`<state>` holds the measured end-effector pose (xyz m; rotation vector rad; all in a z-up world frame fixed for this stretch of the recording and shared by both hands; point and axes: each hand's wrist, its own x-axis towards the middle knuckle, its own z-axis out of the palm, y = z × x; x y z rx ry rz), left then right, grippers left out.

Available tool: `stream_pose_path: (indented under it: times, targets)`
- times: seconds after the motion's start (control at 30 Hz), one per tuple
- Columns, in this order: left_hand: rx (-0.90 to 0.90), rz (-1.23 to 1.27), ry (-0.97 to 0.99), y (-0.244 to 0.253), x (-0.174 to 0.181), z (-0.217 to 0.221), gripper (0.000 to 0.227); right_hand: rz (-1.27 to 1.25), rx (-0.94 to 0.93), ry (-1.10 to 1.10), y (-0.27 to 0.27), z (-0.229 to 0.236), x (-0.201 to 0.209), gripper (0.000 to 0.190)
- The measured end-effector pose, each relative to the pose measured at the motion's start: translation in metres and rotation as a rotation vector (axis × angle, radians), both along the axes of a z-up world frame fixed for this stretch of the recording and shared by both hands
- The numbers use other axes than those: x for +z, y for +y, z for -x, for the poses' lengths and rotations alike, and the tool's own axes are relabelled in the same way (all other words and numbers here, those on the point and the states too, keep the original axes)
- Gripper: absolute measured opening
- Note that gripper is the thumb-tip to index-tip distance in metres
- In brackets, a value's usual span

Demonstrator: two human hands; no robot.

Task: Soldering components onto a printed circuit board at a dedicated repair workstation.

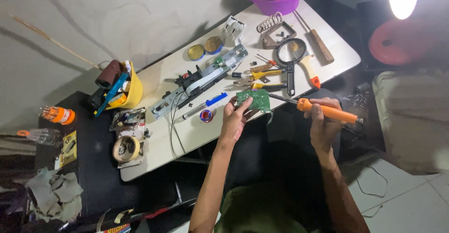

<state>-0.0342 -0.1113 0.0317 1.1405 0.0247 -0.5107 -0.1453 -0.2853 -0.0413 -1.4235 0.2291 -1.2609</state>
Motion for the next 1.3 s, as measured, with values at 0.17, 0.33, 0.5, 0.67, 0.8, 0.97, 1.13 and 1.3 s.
stream_pose_path:
  times: [0.17,0.33,0.5,0.67,0.8,0.97,1.13,1.3]
  targets:
    - [0.049,0.037,0.001,-0.022,-0.018,-0.016,0.039,-0.131,-0.081,-0.095,0.0,-0.004,-0.008,0.024]
    - [0.057,0.043,0.036,-0.05,-0.015,-0.03,0.041,-0.232,-0.158,-0.132,-0.002,-0.006,-0.008,0.024]
    - [0.008,0.116,0.109,-0.076,0.008,-0.033,0.039,-0.212,-0.206,-0.107,-0.003,-0.01,-0.006,0.026]
    - [-0.012,0.07,0.144,-0.094,-0.025,-0.064,0.039,-0.231,-0.241,-0.132,-0.008,-0.014,-0.003,0.028]
    - [-0.036,0.051,0.128,-0.109,-0.034,-0.085,0.036,-0.144,-0.265,-0.079,-0.02,-0.02,0.007,0.029]
    - [-0.074,0.053,0.136,-0.13,-0.041,-0.104,0.037,-0.103,-0.253,0.006,-0.038,-0.035,0.028,0.028]
    - [-0.075,0.12,0.148,-0.156,-0.06,-0.121,0.04,-0.062,-0.214,0.043,-0.048,-0.057,0.059,0.027]
    - [-0.109,0.065,0.081,-0.174,-0.055,-0.121,0.042,-0.123,-0.229,0.061,-0.059,-0.07,0.066,0.032]
